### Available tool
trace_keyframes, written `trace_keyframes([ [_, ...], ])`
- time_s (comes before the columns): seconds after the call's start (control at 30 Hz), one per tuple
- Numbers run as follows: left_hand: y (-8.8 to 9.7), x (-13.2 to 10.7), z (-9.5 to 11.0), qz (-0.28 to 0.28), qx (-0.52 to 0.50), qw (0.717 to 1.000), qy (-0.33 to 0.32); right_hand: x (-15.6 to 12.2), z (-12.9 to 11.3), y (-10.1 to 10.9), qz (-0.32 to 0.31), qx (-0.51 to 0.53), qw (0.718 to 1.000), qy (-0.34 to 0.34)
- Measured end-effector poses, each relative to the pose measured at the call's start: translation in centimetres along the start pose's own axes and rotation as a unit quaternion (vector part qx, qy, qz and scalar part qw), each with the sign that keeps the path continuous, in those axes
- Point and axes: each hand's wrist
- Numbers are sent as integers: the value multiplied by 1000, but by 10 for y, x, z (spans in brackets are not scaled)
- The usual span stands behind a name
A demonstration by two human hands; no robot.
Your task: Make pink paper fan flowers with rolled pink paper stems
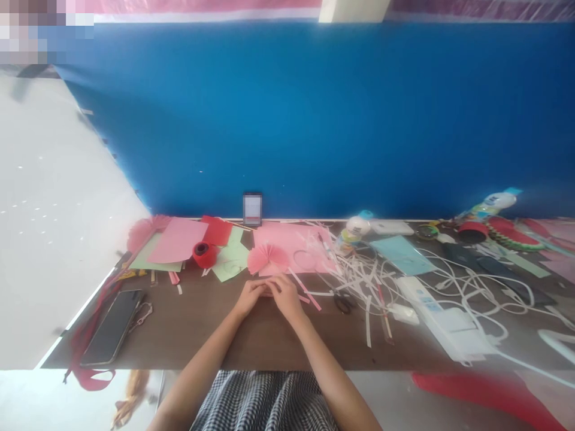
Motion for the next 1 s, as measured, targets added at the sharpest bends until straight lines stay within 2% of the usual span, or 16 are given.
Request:
trace_keyframes([
  [0.23, 3, 1, -4, -27, -32, 999, -14, -2, 3, -2, 7, 11, 1000, -8],
  [0.43, 4, 1, -6, -19, -31, 999, -7, 0, 4, 0, -17, 25, 999, -32],
  [0.67, 7, 3, -10, -25, -48, 999, 4, 0, 7, 1, -34, 16, 999, 2],
  [1.0, 7, 6, -14, -3, -72, 997, 22, -4, 7, -3, 18, 51, 998, 10],
])
Point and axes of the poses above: each hand's wrist, its own x-axis towards the middle knuckle, its own y-axis out of the back of the hand, z = x × y, and after that the axes turned 7 degrees about z, right-handed
